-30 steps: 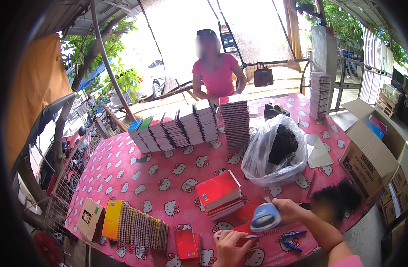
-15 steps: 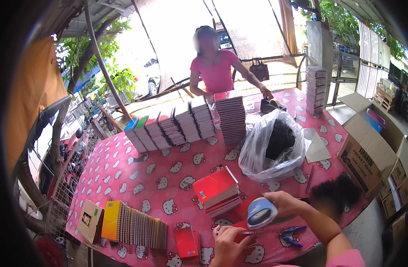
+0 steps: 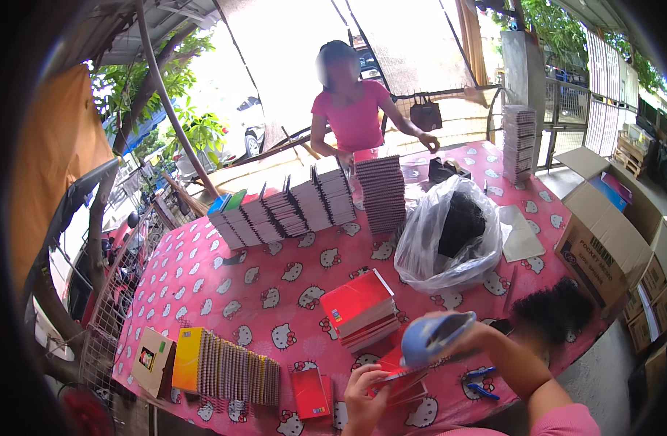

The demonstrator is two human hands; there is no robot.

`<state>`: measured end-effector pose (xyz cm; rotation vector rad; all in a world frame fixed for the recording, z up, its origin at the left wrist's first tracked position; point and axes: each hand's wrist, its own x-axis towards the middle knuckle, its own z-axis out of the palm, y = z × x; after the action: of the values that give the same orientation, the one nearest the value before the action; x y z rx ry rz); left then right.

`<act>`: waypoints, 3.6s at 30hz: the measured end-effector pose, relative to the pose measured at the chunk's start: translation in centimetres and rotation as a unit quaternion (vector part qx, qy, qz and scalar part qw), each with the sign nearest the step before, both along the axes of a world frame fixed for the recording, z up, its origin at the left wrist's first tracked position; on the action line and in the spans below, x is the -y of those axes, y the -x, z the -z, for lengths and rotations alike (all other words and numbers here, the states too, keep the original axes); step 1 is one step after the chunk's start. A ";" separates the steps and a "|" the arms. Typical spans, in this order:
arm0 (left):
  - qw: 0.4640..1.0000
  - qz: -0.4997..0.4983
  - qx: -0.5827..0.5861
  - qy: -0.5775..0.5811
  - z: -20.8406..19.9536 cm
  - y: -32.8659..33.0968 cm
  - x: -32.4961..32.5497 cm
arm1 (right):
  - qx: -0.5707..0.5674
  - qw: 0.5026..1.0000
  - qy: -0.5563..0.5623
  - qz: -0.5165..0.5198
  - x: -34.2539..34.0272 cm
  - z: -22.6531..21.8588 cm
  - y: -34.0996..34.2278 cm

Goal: The person takes spiral notebooks out of a cardboard box and places them onto a table, then picks up individual notebooks and inserts a white spiral coil into the punched holes of each one.

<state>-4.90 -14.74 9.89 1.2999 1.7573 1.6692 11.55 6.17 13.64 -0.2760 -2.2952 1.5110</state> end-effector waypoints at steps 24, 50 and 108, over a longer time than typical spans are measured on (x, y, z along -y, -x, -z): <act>0.993 0.076 0.088 0.028 0.1 1.0 0.6 | 0.142 0.984 0.020 0.101 0.6 4.5 -2.6; 0.968 0.006 0.248 -0.036 2.8 1.2 0.5 | 0.042 0.997 -0.050 -0.048 -0.3 -1.4 2.1; 0.966 -0.016 -0.190 -0.178 -1.0 -2.1 1.5 | 0.075 0.754 0.651 -0.044 12.1 3.7 -5.4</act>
<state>-2.81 -16.24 10.86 1.8658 1.7323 1.9172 16.91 -5.94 9.94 -0.6340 -0.8965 2.9571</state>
